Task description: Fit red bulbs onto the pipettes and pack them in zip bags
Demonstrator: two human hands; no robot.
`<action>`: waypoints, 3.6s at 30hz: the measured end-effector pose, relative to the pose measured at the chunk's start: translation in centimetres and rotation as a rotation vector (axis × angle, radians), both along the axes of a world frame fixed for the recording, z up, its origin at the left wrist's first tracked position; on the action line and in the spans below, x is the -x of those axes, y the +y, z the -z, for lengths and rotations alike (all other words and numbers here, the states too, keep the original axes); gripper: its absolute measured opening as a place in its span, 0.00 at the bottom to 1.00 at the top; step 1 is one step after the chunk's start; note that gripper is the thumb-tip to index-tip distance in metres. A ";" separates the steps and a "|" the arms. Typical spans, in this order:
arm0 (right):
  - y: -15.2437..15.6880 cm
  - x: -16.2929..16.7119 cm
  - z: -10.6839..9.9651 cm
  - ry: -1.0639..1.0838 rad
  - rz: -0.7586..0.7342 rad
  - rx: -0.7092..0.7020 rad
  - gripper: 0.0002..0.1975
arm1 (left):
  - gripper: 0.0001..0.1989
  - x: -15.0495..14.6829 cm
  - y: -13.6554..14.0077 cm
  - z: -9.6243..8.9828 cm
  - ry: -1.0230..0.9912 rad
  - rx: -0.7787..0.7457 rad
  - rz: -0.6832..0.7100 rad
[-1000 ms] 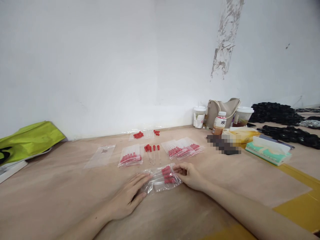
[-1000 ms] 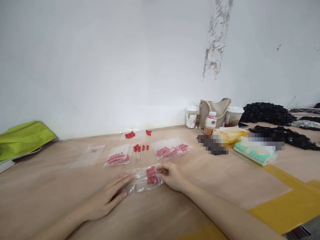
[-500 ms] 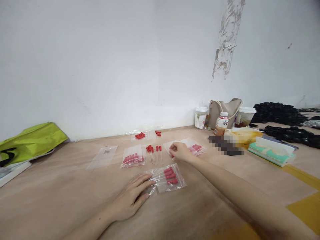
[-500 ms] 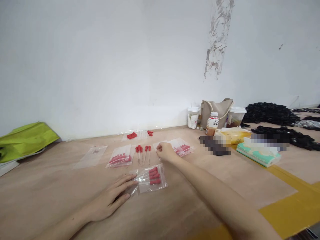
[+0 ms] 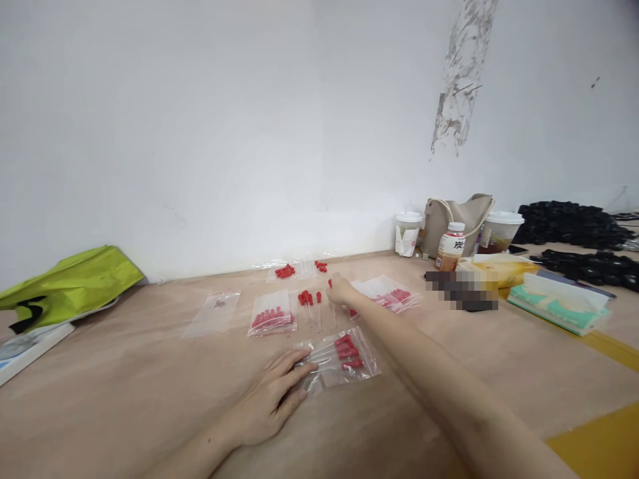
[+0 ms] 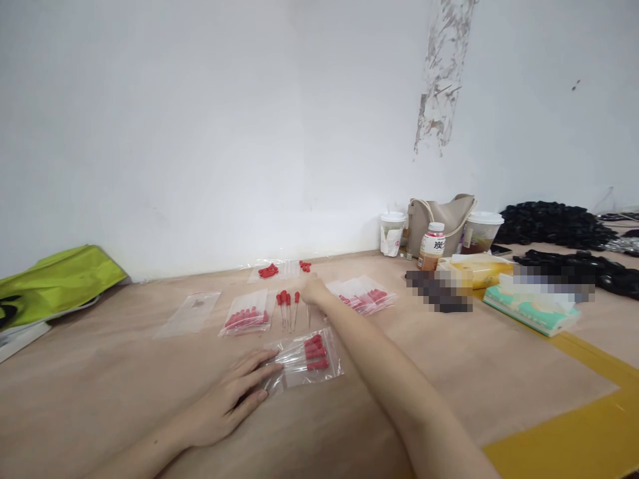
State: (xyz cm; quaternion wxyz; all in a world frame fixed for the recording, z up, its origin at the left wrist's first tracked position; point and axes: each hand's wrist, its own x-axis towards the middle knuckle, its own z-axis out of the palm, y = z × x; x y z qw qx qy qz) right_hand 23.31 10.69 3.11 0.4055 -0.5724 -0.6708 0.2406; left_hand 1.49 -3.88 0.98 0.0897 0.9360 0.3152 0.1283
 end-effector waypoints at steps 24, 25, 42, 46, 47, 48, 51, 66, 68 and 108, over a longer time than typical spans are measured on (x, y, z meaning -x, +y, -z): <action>-12.8 -7.3 5.7 0.818 0.017 -0.040 0.17 | 0.18 0.1 0.4 0.4 0.027 0.000 -0.031; -12.9 -7.3 5.8 0.816 0.008 -0.042 0.17 | 0.18 0.1 0.4 0.4 0.026 0.003 -0.032; -14.1 -7.2 5.4 0.801 -0.021 0.009 0.22 | 0.19 0.3 0.3 0.3 -0.003 0.043 -0.030; -14.1 -7.3 5.9 0.651 -0.067 0.071 0.18 | 0.20 0.4 0.4 0.5 0.006 0.048 -0.044; -14.0 -7.4 6.0 0.569 -0.086 0.067 0.17 | 0.20 0.4 0.4 0.5 0.007 0.048 -0.044; -14.0 -7.5 6.1 0.473 -0.096 0.048 0.15 | 0.20 0.5 0.5 0.5 0.007 0.050 -0.042; -13.8 -7.8 6.1 0.198 -0.075 -0.051 0.11 | 0.19 0.5 0.5 0.5 0.015 0.059 -0.027; -15.0 -6.7 5.3 0.261 -0.386 0.039 0.14 | 0.20 0.5 0.6 0.4 0.068 0.021 0.010; -15.2 -6.7 5.0 0.308 -0.450 0.090 0.16 | 0.20 0.4 0.5 0.3 0.086 0.021 0.005; -5.1 -5.1 0.9 0.629 0.160 0.144 0.06 | 0.25 13.6 9.7 1.3 0.006 -0.326 -0.903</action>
